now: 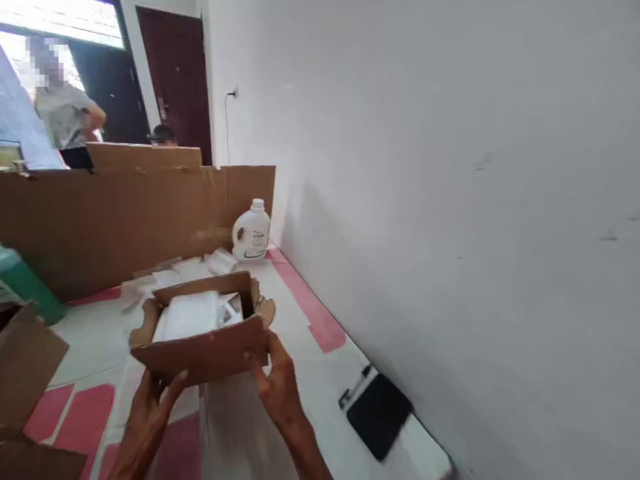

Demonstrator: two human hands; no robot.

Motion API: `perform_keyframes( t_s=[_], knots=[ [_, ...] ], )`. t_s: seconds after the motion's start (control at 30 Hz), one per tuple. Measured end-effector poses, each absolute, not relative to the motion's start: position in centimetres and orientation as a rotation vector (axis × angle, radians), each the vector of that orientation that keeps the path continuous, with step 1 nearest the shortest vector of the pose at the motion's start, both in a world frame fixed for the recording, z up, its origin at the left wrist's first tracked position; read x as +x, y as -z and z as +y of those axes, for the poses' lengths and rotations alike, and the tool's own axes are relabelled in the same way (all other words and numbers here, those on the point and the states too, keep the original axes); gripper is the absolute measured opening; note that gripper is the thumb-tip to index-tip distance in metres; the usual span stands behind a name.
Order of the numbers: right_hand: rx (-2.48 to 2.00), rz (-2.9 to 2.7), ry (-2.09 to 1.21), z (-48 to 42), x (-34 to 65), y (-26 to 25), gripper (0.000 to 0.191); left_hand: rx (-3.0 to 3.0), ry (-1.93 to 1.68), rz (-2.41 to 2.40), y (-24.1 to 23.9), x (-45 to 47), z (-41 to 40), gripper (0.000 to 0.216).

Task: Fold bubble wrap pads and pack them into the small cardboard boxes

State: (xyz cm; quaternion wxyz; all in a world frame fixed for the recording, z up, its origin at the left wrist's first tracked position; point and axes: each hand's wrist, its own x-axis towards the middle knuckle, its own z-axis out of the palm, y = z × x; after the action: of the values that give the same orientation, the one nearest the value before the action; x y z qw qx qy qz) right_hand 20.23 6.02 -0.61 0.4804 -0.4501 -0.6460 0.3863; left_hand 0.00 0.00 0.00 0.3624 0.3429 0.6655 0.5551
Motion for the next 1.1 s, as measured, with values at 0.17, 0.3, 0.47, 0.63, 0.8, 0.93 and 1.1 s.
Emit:
perform_keyframes(
  t_s=[0.17, 0.3, 0.47, 0.63, 0.8, 0.93, 1.1],
  knots=[
    [-0.995, -1.608, -0.932, 4.8, 17.7, 2.0, 0.044, 0.891, -1.332, 1.949, 0.1, -3.2, -2.7, 0.086],
    [-1.016, -1.516, -0.941, 4.8, 18.7, 2.7, 0.047, 1.018, -1.249, 1.907, 1.0, -3.3, -0.9, 0.087],
    [-1.152, -1.409, -0.633, 7.4, 23.4, 4.2, 0.046, 1.259, -1.233, 1.522, 3.2, 0.6, 8.9, 0.08],
    [-1.321, -1.297, -0.242, 12.8, 27.6, 9.2, 0.048, 1.536, -1.114, 1.314, 4.6, 6.1, 21.0, 0.074],
    [-1.466, -1.22, -0.071, 17.1, 29.2, 14.0, 0.052, 1.614, -1.034, 1.321, 6.2, 9.8, 28.5, 0.076],
    [-1.491, -1.169, -0.04, 19.6, 28.7, 14.8, 0.056, 1.619, -1.041, 1.49, 7.6, 11.8, 30.7, 0.101],
    [-1.451, -1.184, -0.09, 22.7, 28.4, 14.3, 0.063, 1.65, -1.054, 1.418, 9.6, 14.8, 31.4, 0.107]
  ],
)
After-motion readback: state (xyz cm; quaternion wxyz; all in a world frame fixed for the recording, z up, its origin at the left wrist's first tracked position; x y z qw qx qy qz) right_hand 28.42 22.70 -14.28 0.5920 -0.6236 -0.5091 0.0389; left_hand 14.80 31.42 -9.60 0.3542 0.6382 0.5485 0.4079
